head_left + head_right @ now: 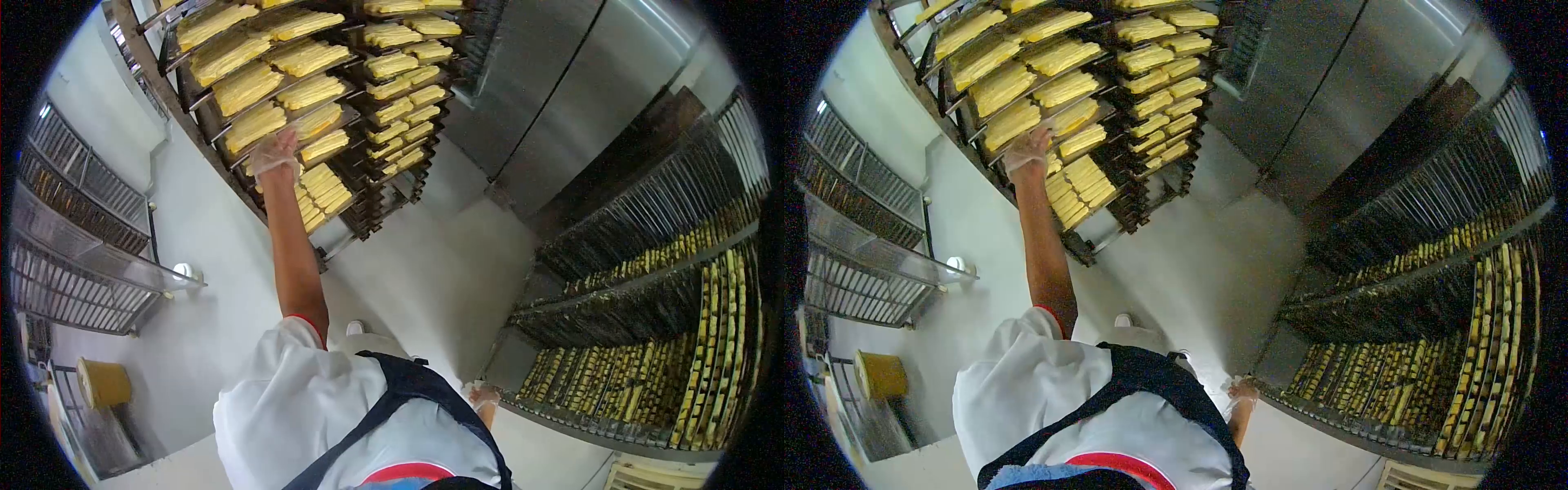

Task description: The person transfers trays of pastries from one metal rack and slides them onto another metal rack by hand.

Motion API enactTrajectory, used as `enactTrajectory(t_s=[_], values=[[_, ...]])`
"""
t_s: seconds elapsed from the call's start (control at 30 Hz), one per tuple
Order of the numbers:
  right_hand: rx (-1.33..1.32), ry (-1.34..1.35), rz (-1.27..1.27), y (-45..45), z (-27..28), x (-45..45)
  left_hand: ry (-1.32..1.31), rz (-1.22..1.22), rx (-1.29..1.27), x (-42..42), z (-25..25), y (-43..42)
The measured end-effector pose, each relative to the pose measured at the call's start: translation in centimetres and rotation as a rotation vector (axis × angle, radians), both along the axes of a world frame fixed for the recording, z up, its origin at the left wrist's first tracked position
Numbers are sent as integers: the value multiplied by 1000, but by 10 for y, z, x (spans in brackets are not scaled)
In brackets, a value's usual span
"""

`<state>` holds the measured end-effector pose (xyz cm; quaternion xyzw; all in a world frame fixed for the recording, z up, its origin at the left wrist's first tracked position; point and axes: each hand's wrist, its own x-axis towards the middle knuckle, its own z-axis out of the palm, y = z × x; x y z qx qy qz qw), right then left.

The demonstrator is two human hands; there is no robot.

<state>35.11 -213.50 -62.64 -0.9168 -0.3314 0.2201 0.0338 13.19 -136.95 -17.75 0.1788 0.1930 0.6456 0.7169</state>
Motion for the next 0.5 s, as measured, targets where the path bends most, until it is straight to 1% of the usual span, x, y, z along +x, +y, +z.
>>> enactTrajectory(t_s=[0.03, 0.07, 0.1, 0.13, 0.17, 0.2, 0.23, 0.27, 0.33, 0.37, 0.4, 0.43, 0.47, 0.5], values=[[79, 111, -118, 2, 19, -5, 45, 61, -29, 11, 1, -4], [201, 266, -274, 6, 32, -7, 40, 30, -21, 25, -9, -8], [360, 450, -461, 13, 47, -9, 139, -127, 37, 46, -28, -13], [569, 678, -711, 23, 62, -9, 235, -307, 106, 81, -35, -30], [754, 871, -898, 32, 76, -8, 284, -488, 103, 122, -27, -67], [900, 999, -1021, 40, 92, -6, 330, -683, 119, 163, -11, -115], [1006, 1066, -1080, 46, 108, -3, 384, -857, 217, 204, 12, -172], [1060, 1063, -1087, 54, 126, 1, 436, -1020, 330, 239, 44, -230], [991, 785, -1000, 77, 194, 16, 236, -1401, 654, 292, 113, -329], [1050, 746, -1035, 80, 233, 21, 223, -1448, 725, 309, 154, -374], [1187, 764, -1006, 87, 274, 17, 216, -1475, 787, 326, 192, -408], [1311, 784, -957, 84, 311, 15, -116, -1566, 983, 352, 222, -436], [1335, 767, -953, 80, 346, 7, -458, -1622, 1160, 374, 253, -460], [1446, 715, -932, 53, 371, 11, -378, -1563, 1085, 385, 290, -521]])
